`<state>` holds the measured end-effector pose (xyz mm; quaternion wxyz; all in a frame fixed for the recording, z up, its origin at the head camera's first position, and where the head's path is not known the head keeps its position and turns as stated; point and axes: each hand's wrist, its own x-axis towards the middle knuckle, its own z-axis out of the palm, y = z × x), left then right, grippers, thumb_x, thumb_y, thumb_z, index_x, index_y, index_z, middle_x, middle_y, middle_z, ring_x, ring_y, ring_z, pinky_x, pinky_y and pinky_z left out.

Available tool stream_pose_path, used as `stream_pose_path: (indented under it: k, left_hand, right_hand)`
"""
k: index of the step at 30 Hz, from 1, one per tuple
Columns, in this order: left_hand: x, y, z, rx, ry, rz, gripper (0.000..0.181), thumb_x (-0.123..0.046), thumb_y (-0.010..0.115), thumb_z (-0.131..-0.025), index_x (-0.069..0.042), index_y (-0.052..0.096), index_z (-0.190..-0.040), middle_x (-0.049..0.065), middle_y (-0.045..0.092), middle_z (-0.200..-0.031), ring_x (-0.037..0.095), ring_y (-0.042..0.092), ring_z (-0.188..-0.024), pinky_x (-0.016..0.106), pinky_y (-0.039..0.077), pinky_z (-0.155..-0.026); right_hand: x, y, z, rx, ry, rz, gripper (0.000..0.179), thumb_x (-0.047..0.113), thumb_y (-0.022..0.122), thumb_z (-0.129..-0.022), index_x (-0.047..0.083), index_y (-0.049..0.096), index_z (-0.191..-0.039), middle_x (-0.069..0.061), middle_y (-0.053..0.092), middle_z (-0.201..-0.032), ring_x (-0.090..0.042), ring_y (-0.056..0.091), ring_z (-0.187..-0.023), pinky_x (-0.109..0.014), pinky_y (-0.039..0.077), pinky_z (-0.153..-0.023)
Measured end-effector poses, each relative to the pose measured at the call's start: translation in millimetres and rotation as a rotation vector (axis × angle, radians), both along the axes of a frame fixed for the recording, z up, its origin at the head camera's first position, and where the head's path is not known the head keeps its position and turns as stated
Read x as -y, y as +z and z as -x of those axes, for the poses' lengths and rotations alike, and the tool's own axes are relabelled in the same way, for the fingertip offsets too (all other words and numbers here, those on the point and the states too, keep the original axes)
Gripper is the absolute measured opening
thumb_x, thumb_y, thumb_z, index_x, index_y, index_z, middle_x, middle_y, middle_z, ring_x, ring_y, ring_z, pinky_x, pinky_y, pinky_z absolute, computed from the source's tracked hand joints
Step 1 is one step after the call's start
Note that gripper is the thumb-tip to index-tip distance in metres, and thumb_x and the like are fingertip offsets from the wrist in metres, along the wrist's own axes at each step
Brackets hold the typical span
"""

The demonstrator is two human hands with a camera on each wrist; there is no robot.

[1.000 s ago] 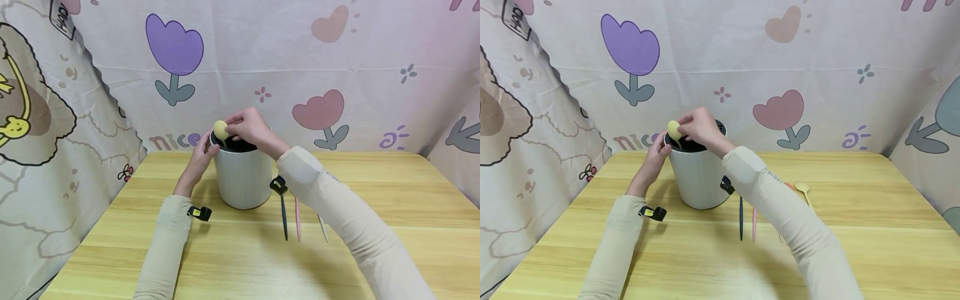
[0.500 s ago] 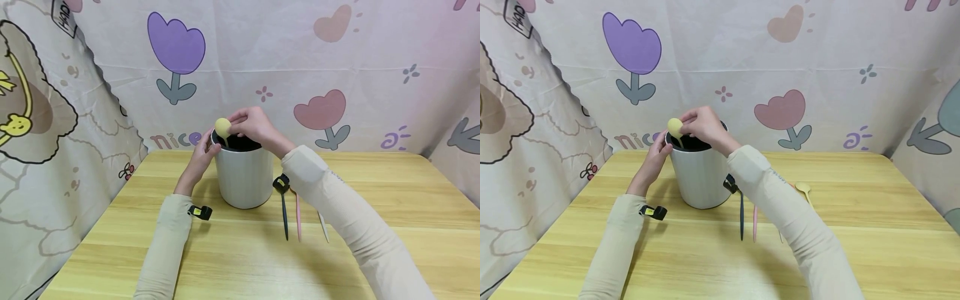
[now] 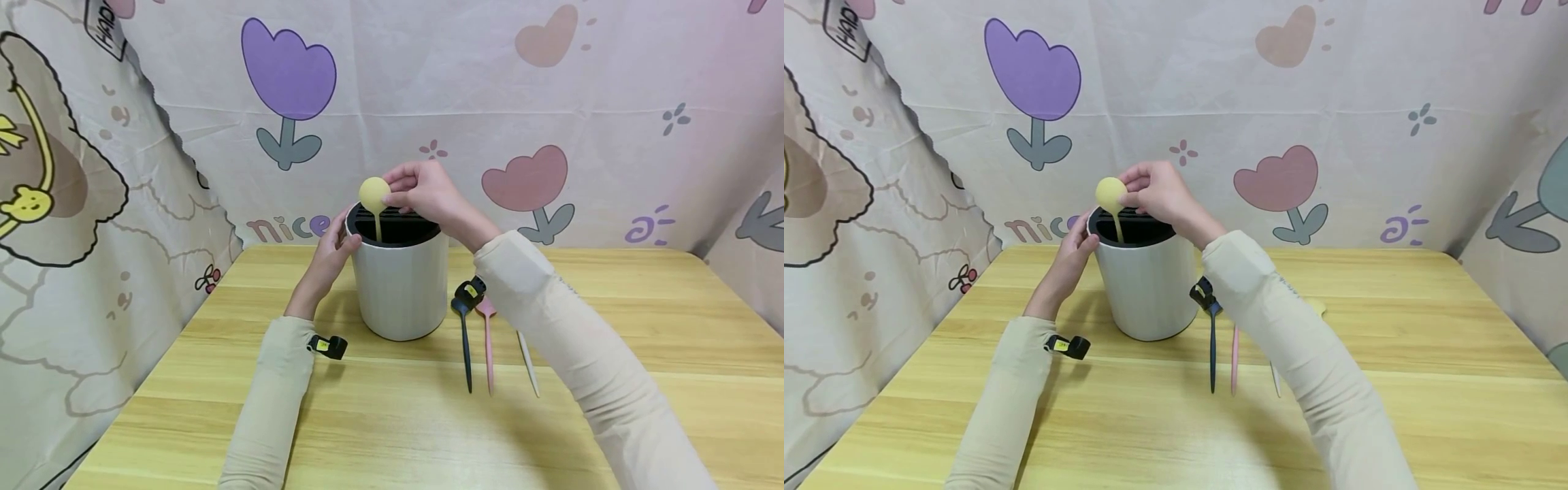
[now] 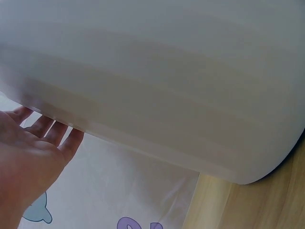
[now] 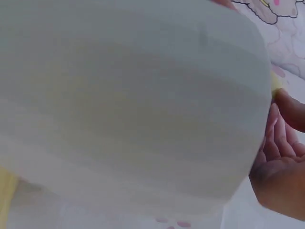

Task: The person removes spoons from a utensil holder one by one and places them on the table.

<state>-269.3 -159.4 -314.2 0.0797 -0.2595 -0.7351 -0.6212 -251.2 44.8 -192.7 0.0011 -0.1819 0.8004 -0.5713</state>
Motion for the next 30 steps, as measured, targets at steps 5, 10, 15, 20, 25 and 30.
stream_pose_path:
  k: [5,10,15,20,25,30]
  left_hand:
    - [0.1,0.3,0.0,-0.001,0.002,-0.007,0.123,-0.082,0.059,-0.068,0.0,0.023,-0.151,0.017,0.03,-0.153,0.025,0.027,-0.141,0.041,0.021,-0.115]
    - [-0.1,-0.2,-0.1,0.001,0.002,-0.022,0.124,-0.082,0.06,-0.067,0.001,0.023,-0.151,0.017,0.029,-0.153,0.025,0.027,-0.141,0.04,0.021,-0.114]
    - [-0.6,0.0,0.0,-0.004,-0.003,-0.016,0.123,-0.082,0.06,-0.068,0.001,0.022,-0.151,0.017,0.028,-0.154,0.025,0.025,-0.142,0.039,0.019,-0.115]
    - [-2.0,1.3,-0.5,-0.007,0.003,-0.01,0.124,-0.083,0.059,-0.067,0.0,0.023,-0.151,0.017,0.029,-0.153,0.025,0.026,-0.141,0.039,0.021,-0.115]
    - [-1.8,0.3,0.8,-0.01,0.004,-0.017,0.124,-0.083,0.06,-0.067,0.001,0.023,-0.151,0.018,0.03,-0.153,0.025,0.028,-0.141,0.039,0.022,-0.114]
    - [-0.7,-0.7,0.8,-0.013,0.006,-0.015,0.123,-0.082,0.059,-0.068,0.001,0.023,-0.151,0.018,0.029,-0.153,0.026,0.027,-0.141,0.041,0.022,-0.114]
  right_hand:
    - [-4,2.2,-0.5,-0.017,0.029,0.011,0.025,-0.001,0.066,-0.09,-0.005,0.06,-0.114,-0.012,0.064,-0.097,-0.03,0.061,-0.091,-0.026,0.052,-0.07]
    - [-9,6.1,-2.3,-0.042,0.024,-0.002,0.025,-0.001,0.067,-0.089,-0.004,0.062,-0.113,-0.011,0.066,-0.095,-0.026,0.062,-0.089,-0.025,0.052,-0.068]
    - [-15,16.0,-8.2,-0.062,0.024,0.005,0.025,-0.001,0.068,-0.088,-0.004,0.063,-0.113,-0.009,0.067,-0.093,-0.021,0.062,-0.083,-0.026,0.049,-0.067]
    - [-20,27.9,-15.2,-0.087,0.037,0.062,0.025,-0.003,0.068,-0.087,-0.004,0.063,-0.112,-0.008,0.067,-0.091,-0.012,0.061,-0.074,-0.022,0.046,-0.061]
    - [-23,38.5,-20.4,-0.145,0.043,0.084,0.025,-0.003,0.069,-0.086,-0.002,0.064,-0.11,-0.006,0.068,-0.089,-0.011,0.06,-0.071,-0.021,0.042,-0.058]
    - [-26,45.7,-23.7,-0.181,0.027,0.091,0.024,-0.003,0.069,-0.086,-0.002,0.065,-0.11,-0.006,0.069,-0.088,-0.011,0.061,-0.072,-0.022,0.042,-0.061]
